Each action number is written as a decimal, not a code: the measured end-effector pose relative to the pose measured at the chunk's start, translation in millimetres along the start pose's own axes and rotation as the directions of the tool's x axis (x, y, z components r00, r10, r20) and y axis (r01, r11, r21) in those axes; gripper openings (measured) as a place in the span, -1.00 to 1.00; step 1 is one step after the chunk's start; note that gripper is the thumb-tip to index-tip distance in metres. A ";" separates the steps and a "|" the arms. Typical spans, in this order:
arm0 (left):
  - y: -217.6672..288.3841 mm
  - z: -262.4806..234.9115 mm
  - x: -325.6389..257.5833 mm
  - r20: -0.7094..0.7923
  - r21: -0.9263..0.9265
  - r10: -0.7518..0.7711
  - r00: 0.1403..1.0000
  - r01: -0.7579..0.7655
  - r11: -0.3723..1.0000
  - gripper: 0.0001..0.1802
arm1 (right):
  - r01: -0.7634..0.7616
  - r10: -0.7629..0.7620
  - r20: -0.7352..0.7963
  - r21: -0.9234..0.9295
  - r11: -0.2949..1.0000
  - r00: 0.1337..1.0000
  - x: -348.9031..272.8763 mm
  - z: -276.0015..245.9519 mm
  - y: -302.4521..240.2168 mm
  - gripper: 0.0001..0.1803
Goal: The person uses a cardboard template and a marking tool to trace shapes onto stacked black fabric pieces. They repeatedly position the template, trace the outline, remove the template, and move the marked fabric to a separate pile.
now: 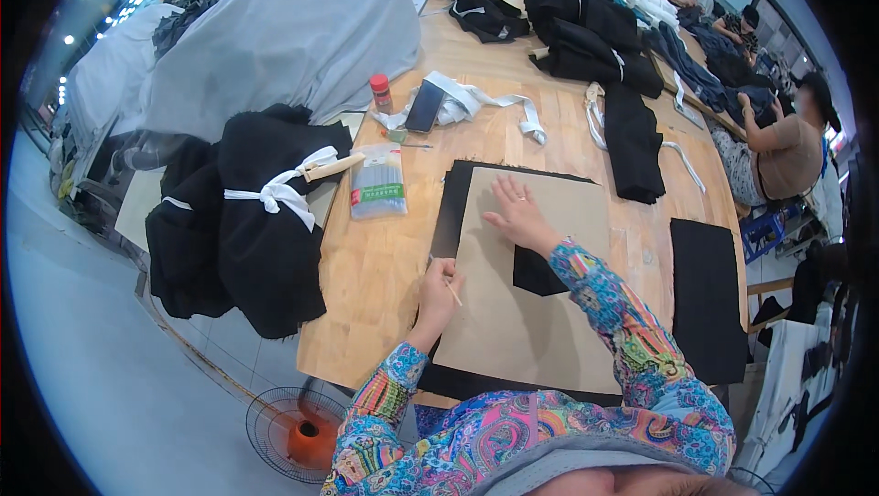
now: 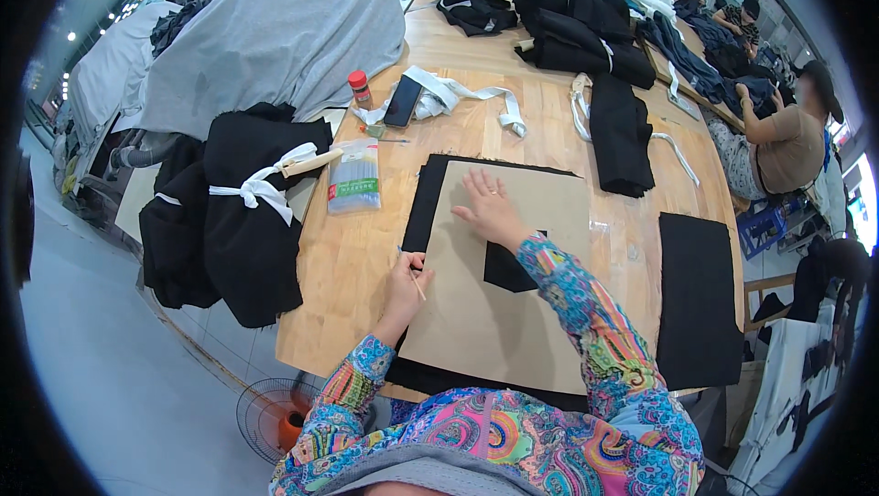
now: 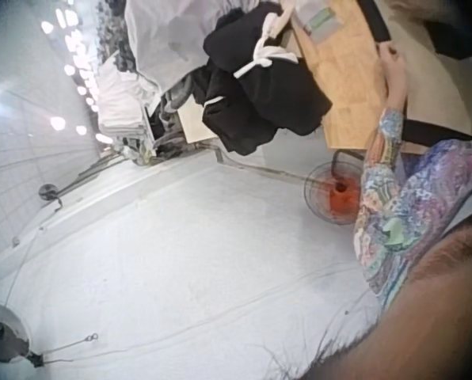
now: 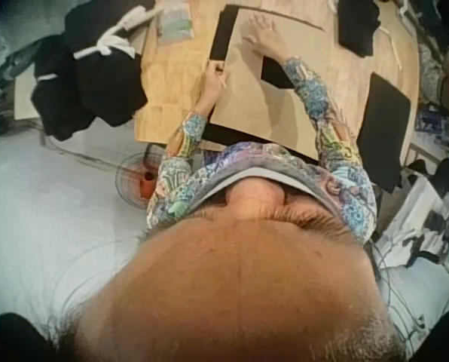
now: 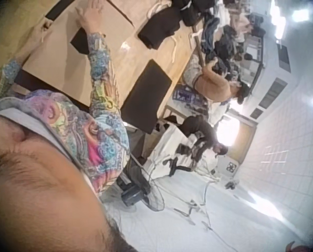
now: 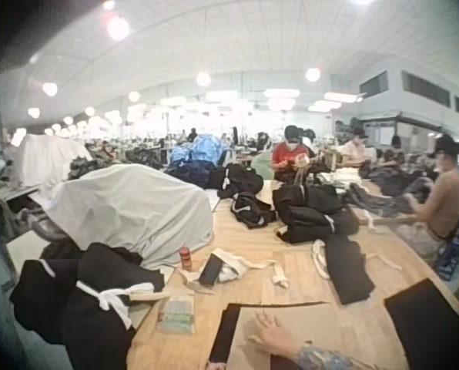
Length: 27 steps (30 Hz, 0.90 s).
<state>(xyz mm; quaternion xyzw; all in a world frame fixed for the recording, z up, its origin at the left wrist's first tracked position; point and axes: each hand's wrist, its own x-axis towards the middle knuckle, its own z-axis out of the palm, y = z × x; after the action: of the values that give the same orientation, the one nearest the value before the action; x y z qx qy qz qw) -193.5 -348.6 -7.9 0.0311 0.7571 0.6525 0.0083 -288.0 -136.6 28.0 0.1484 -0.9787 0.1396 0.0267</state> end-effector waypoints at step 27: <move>-2.8 -1.0 5.2 -0.062 0.003 0.015 0.998 -0.015 1.000 -0.83 | 0.026 -0.027 0.047 0.025 0.999 0.998 39.6 34.6 -5.2 -0.22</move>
<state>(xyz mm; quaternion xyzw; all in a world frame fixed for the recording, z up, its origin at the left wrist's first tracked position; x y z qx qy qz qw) -198.8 -349.6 -10.4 0.0165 0.7575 0.6523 -0.0203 -324.6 -162.3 0.0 0.1651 -0.9751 0.1477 0.0034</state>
